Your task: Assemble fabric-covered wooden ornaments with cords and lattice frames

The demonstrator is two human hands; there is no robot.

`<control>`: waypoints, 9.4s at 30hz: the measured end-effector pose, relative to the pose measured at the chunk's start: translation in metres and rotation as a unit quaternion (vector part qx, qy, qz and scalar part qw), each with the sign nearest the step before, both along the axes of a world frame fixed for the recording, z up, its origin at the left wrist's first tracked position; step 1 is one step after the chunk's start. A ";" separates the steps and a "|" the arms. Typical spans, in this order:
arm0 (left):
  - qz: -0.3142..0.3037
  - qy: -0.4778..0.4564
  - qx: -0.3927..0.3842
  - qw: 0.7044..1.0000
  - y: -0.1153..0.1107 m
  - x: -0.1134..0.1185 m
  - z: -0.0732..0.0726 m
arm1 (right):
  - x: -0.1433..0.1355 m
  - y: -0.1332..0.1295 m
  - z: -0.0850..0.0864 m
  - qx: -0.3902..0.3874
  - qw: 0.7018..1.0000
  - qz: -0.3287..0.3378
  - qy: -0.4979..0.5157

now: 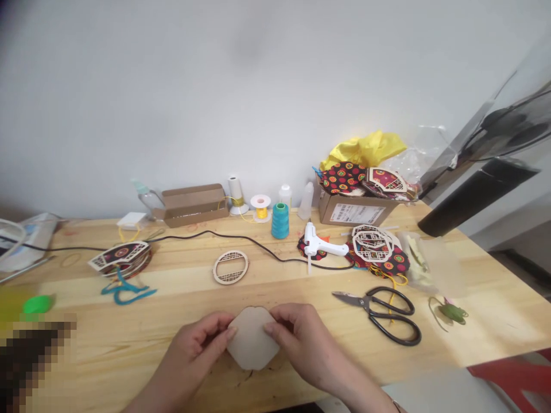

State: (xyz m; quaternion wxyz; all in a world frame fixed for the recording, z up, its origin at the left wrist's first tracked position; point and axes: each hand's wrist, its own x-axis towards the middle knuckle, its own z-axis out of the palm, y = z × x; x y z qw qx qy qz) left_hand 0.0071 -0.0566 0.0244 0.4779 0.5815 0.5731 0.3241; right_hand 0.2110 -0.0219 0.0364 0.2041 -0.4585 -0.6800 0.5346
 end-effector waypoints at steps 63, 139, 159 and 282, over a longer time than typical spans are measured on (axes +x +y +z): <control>0.085 0.196 0.093 0.972 0.028 0.000 0.002 | 0.012 0.019 -0.004 0.053 0.989 -0.093 -0.100; 0.240 -0.266 0.045 0.933 0.071 -0.036 0.010 | -0.044 -0.019 0.018 0.122 0.967 0.221 0.032; 0.140 -0.234 -0.006 0.962 0.065 -0.031 -0.004 | -0.009 0.002 0.011 0.026 0.998 0.048 -0.005; -0.097 0.320 0.306 0.891 0.050 -0.020 -0.017 | -0.010 0.069 -0.005 0.262 0.933 0.184 -0.164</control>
